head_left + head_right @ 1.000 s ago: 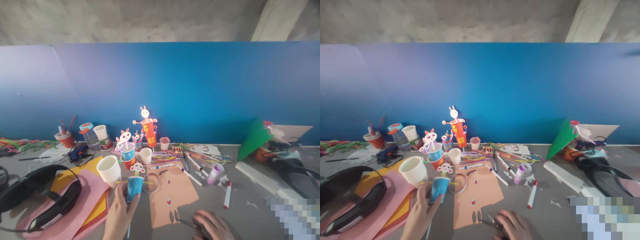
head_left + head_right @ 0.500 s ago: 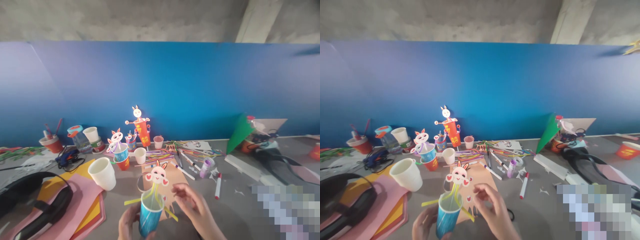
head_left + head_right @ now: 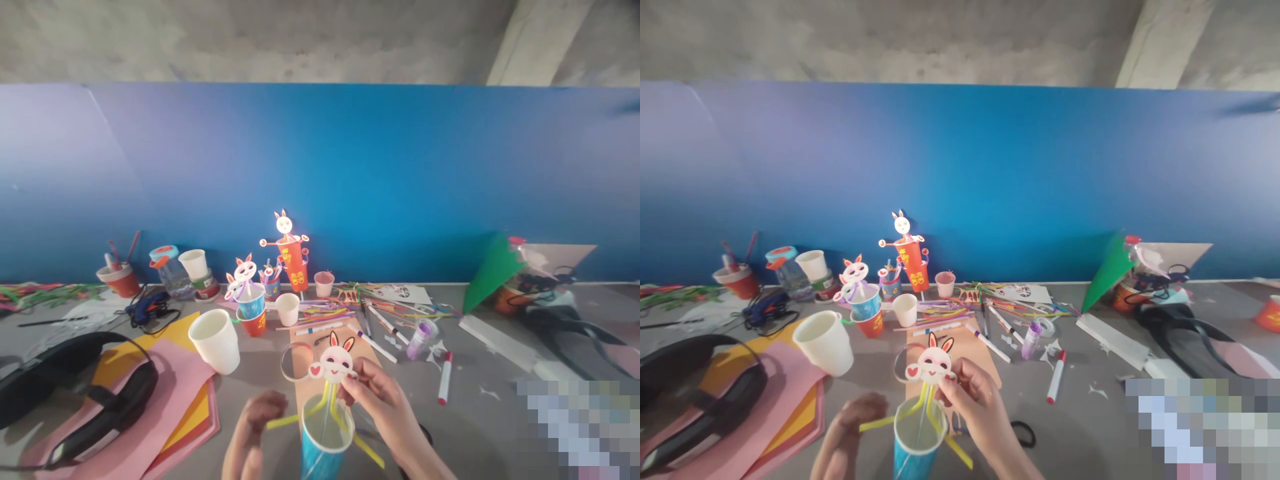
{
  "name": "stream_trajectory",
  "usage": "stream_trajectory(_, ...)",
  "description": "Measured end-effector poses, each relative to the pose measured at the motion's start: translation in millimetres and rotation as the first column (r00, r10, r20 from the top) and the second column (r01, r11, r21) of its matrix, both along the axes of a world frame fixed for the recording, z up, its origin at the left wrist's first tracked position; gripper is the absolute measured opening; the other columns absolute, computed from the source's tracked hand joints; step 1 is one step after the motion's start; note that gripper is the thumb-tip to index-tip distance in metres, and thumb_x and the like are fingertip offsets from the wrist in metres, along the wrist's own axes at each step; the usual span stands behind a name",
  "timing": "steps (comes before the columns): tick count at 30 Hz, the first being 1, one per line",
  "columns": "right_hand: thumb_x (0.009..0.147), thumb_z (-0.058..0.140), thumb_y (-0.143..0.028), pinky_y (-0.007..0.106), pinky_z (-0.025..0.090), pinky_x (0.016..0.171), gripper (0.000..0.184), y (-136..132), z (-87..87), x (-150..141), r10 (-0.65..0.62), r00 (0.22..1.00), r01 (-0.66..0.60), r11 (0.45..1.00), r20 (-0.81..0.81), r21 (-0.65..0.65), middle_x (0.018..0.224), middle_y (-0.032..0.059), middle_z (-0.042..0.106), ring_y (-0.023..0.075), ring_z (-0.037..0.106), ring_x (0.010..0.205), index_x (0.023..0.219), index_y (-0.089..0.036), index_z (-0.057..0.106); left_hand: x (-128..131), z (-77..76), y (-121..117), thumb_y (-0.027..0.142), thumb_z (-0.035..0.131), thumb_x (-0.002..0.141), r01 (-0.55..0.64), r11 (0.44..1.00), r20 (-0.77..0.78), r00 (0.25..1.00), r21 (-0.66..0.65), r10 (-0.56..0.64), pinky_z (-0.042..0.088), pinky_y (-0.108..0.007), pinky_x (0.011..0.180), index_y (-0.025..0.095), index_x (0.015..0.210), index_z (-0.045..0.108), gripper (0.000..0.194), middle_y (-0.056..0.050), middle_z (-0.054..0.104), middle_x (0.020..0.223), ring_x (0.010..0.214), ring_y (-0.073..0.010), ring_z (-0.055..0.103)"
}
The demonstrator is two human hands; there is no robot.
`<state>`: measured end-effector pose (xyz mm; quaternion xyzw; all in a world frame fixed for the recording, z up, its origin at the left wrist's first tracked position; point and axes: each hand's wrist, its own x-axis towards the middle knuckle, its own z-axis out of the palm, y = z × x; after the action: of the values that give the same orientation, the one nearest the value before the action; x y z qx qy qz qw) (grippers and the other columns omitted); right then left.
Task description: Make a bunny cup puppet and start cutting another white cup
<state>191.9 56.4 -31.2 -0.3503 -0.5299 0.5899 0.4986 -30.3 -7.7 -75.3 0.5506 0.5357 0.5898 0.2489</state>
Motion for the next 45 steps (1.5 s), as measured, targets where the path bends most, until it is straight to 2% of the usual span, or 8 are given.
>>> stream_trajectory(5,0.083,0.072,-0.052,0.025,0.047,0.063,0.037,-0.7,7.4,-3.6,0.040,0.999,-0.040,0.999,-0.002,-0.026,0.069,0.0019,0.067,0.0149,0.059,0.064,0.077,-0.016,0.066,-16.2,64.2,33.5,0.047,0.052,0.095,0.207,0.964,-0.020,0.977,-0.169,-0.213,0.055,-0.032,0.084,0.020,0.091,0.069,0.031,-0.004,0.073,0.090,0.089,-0.0231,0.068)
stream_trajectory(8,0.082,0.073,-0.052,0.025,0.045,0.061,0.038,0.0,14.0,-8.9,0.062,0.998,-0.062,0.998,-0.013,-0.001,0.066,0.0005,0.064,0.0143,0.057,0.062,0.073,-0.017,0.064,-6.6,105.9,56.8,0.043,0.052,0.095,0.473,0.854,-0.046,0.868,-0.218,-0.494,0.054,-0.029,0.079,0.019,0.098,0.070,0.030,-0.006,0.073,0.098,0.090,-0.0214,0.067)
stream_trajectory(12,0.081,0.074,-0.052,0.024,0.043,0.060,0.039,-0.5,20.4,-13.7,0.094,0.995,-0.094,0.995,-0.030,0.013,0.063,-0.0008,0.061,0.0133,0.055,0.061,0.070,-0.017,0.060,15.3,132.8,73.3,0.033,0.064,0.087,0.576,0.774,-0.213,0.748,-0.265,-0.629,0.050,-0.026,0.072,0.016,0.092,0.071,0.018,-0.003,0.070,0.086,0.080,-0.0180,0.064)
stream_trajectory(17,0.086,0.070,-0.053,0.023,0.045,0.060,0.039,-1.8,20.8,-10.8,0.085,0.996,-0.086,0.996,0.034,0.036,0.068,0.0016,0.064,0.0133,0.056,0.063,0.073,-0.017,0.063,26.4,127.3,75.0,0.020,0.055,0.087,0.563,0.782,-0.266,0.737,-0.268,-0.621,0.048,-0.026,0.074,0.016,0.088,0.068,0.014,-0.002,0.070,0.085,0.080,-0.0179,0.061)
stream_trajectory(25,0.084,0.070,-0.056,0.023,0.046,0.057,0.040,0.3,19.7,-12.1,0.047,0.998,-0.048,0.999,0.030,0.017,0.068,0.0013,0.063,0.0124,0.056,0.060,0.077,-0.017,0.063,22.8,123.2,70.0,0.028,0.058,0.087,0.505,0.822,-0.211,0.801,-0.264,-0.560,0.044,-0.024,0.065,0.016,0.083,0.065,0.015,-0.001,0.063,0.074,0.071,-0.0171,0.056)
stream_trajectory(32,0.086,0.070,-0.053,0.021,0.045,0.054,0.039,-5.2,20.5,-11.3,0.002,0.999,-0.003,0.999,0.034,0.055,0.066,0.0007,0.063,0.0111,0.056,0.056,0.072,-0.018,0.059,24.6,118.6,66.4,0.034,0.061,0.088,0.507,0.823,-0.121,0.828,-0.254,-0.548,0.042,-0.022,0.062,0.016,0.088,0.067,0.020,-0.002,0.066,0.080,0.071,-0.0165,0.056)
stream_trajectory(39,0.091,0.064,-0.048,0.021,0.044,0.054,0.034,-6.8,15.9,-7.2,-0.035,0.990,0.014,0.988,0.139,0.153,0.066,-0.0001,0.061,0.0126,0.058,0.057,0.074,-0.019,0.059,26.6,115.2,63.3,0.036,0.062,0.089,0.549,0.797,-0.050,0.815,-0.250,-0.577,0.042,-0.023,0.062,0.015,0.092,0.068,0.022,-0.003,0.066,0.082,0.072,-0.0171,0.057)
stream_trajectory(45,0.092,0.061,-0.043,0.023,0.045,0.054,0.026,-4.1,19.2,-2.6,-0.175,0.935,0.079,0.951,0.308,0.300,0.068,0.0017,0.063,0.0157,0.059,0.059,0.081,-0.020,0.063,26.9,108.9,63.5,0.038,0.064,0.088,0.524,0.814,-0.027,0.837,-0.253,-0.547,0.042,-0.022,0.060,0.016,0.093,0.067,0.023,-0.003,0.066,0.082,0.070,-0.0160,0.056)
